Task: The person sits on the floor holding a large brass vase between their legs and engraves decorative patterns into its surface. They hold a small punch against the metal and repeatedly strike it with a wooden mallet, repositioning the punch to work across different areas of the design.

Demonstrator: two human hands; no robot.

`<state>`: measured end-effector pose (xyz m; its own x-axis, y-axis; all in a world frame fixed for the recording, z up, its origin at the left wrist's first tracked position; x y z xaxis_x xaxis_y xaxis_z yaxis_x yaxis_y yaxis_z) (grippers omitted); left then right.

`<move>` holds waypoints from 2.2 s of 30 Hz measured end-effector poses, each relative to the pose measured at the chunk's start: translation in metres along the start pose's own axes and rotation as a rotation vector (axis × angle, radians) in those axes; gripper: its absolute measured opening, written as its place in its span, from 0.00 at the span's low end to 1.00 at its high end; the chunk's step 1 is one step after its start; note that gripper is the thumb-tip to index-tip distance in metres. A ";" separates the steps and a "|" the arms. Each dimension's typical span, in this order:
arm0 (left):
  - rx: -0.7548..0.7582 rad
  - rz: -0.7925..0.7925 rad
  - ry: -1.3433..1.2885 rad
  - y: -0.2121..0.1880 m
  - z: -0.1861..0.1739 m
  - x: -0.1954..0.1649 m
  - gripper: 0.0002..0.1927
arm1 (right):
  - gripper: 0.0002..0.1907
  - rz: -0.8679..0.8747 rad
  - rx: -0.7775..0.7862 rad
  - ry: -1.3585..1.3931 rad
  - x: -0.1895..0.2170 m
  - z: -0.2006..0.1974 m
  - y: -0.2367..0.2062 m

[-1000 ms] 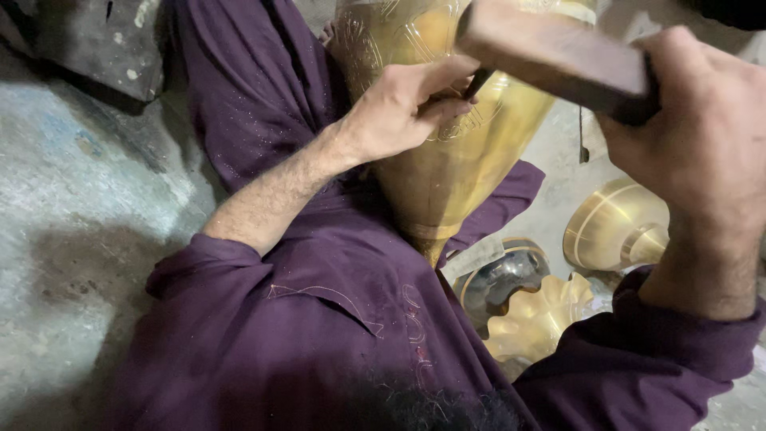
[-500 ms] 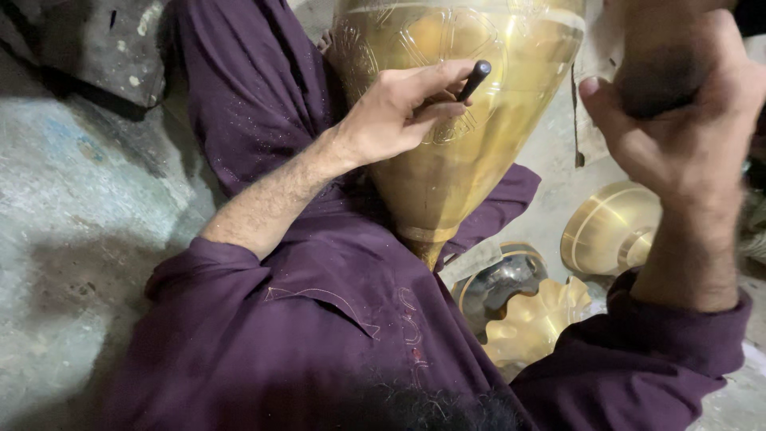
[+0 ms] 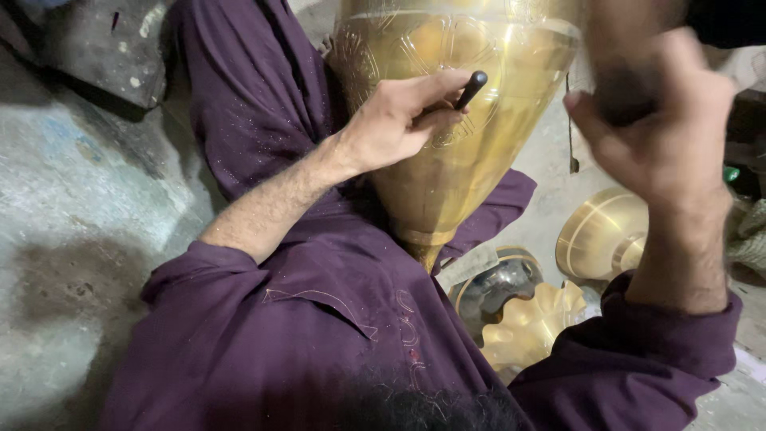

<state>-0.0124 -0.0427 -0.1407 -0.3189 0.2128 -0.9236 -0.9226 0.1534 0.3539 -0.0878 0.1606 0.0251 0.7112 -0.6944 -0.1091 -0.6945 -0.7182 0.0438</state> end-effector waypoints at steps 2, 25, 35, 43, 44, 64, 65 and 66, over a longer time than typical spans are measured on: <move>-0.026 0.010 0.037 -0.002 0.000 0.003 0.24 | 0.22 -0.109 -0.020 -0.162 0.007 -0.001 0.000; -0.290 0.037 -0.057 -0.033 0.017 0.010 0.17 | 0.11 -0.211 0.047 -0.278 0.046 -0.036 0.029; -0.329 0.090 -0.041 -0.036 0.022 0.008 0.16 | 0.13 -0.204 0.112 -0.473 0.034 -0.034 0.016; -0.360 -0.010 -0.060 -0.031 0.015 0.011 0.19 | 0.11 -0.144 0.091 -0.552 0.011 0.001 0.018; -0.372 -0.015 -0.082 -0.032 0.015 0.012 0.19 | 0.10 -0.150 0.084 -0.535 0.011 -0.001 0.019; -0.375 0.006 -0.123 -0.026 0.020 0.010 0.16 | 0.14 -0.269 -0.013 -0.284 0.066 -0.051 0.063; -0.368 0.013 -0.121 -0.026 0.021 0.009 0.16 | 0.13 -0.263 -0.001 -0.289 0.066 -0.049 0.063; -0.359 0.020 -0.119 -0.025 0.021 0.009 0.15 | 0.08 -0.291 -0.007 -0.351 0.065 -0.051 0.061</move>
<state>0.0122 -0.0246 -0.1543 -0.3296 0.3260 -0.8860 -0.9405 -0.1957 0.2779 -0.0783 0.0689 0.0711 0.7960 -0.4076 -0.4475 -0.4699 -0.8822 -0.0322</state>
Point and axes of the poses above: each hand's wrist, its own y-axis towards the middle knuckle, its own z-axis out of the palm, x = y × z, the point moved 6 cm from there along y, towards the middle knuckle, and after that the axes turned 10 degrees about -y, right-handed, at the moved point
